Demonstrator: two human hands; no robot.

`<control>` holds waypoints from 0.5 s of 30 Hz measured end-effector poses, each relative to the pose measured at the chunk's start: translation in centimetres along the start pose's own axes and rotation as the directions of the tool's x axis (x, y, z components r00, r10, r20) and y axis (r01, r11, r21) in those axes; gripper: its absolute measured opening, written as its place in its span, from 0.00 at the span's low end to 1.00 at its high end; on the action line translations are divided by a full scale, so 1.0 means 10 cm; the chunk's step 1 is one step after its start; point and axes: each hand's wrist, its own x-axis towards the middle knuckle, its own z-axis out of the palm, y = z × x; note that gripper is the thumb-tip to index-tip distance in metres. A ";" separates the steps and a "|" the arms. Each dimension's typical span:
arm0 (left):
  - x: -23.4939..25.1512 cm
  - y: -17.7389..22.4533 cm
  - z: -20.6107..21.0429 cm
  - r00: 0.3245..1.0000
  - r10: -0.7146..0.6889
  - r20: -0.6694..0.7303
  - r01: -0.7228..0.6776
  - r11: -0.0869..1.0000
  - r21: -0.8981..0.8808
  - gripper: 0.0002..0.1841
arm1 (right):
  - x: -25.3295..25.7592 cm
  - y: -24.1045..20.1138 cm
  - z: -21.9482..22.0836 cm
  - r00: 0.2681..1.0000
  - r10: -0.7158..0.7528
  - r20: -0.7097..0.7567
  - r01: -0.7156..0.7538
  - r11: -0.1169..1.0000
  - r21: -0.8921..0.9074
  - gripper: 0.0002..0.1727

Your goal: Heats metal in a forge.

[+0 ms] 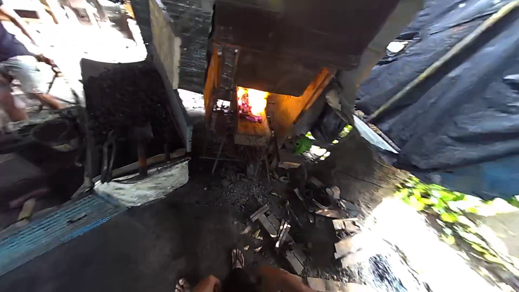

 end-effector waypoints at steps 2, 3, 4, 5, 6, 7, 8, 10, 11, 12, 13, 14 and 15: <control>-0.03 0.06 -0.08 0.999 -0.034 -0.014 0.035 0.999 0.011 0.16 | 0.24 0.15 -0.21 0.995 0.003 -0.101 0.004 0.998 0.063 0.24; -0.01 0.08 -0.09 0.999 -0.031 -0.023 0.032 0.999 0.023 0.15 | 0.37 0.25 -0.31 0.987 -0.016 -0.159 0.031 0.995 0.092 0.23; 0.04 0.10 -0.11 0.999 -0.031 -0.024 0.032 0.999 0.034 0.15 | 0.49 0.34 -0.44 0.978 -0.023 -0.205 0.047 0.992 0.114 0.23; 0.07 0.14 -0.13 0.999 -0.032 -0.036 0.034 0.999 0.033 0.14 | 0.59 0.41 -0.56 0.970 -0.021 -0.243 0.053 0.990 0.128 0.22; 0.08 0.19 -0.17 0.998 -0.036 -0.055 0.037 0.999 0.011 0.13 | 0.68 0.46 -0.67 0.964 -0.019 -0.267 0.057 0.989 0.137 0.22; 0.07 0.25 -0.24 0.996 -0.040 -0.076 0.038 0.999 -0.030 0.13 | 0.77 0.52 -0.77 0.960 -0.023 -0.279 0.062 0.989 0.132 0.22; 0.05 0.29 -0.34 0.993 -0.038 -0.110 0.028 0.995 -0.096 0.13 | 0.86 0.58 -0.84 0.958 -0.026 -0.284 0.059 0.992 0.107 0.22; -0.03 0.29 -0.63 0.969 -0.020 -0.248 -0.042 0.970 -0.241 0.13 | 0.95 0.64 -0.96 0.966 -0.014 -0.259 0.021 1.000 0.023 0.24; -0.10 0.26 -0.85 0.939 -0.015 -0.344 -0.086 0.957 -0.278 0.15 | 0.96 0.63 -1.02 0.972 -0.004 -0.237 0.001 1.000 -0.011 0.25; -0.18 0.20 -1.12 0.897 -0.036 -0.441 -0.094 0.959 -0.269 0.16 | 0.97 0.62 -1.07 0.976 0.002 -0.218 -0.009 0.999 -0.032 0.25; -0.28 0.11 -1.45 0.843 -0.082 -0.532 -0.060 0.968 -0.244 0.17 | 1.00 0.61 -1.11 0.979 0.006 -0.204 -0.013 0.999 -0.033 0.24; -0.42 0.05 -1.81 0.783 -0.149 -0.604 0.007 0.973 -0.231 0.17 | 1.03 0.62 -1.14 0.980 0.015 -0.197 -0.018 1.000 -0.014 0.25; -0.57 -0.03 -2.19 0.713 -0.223 -0.665 0.096 0.970 -0.223 0.18 | 1.06 0.62 -1.17 0.980 0.025 -0.197 -0.025 1.000 0.002 0.25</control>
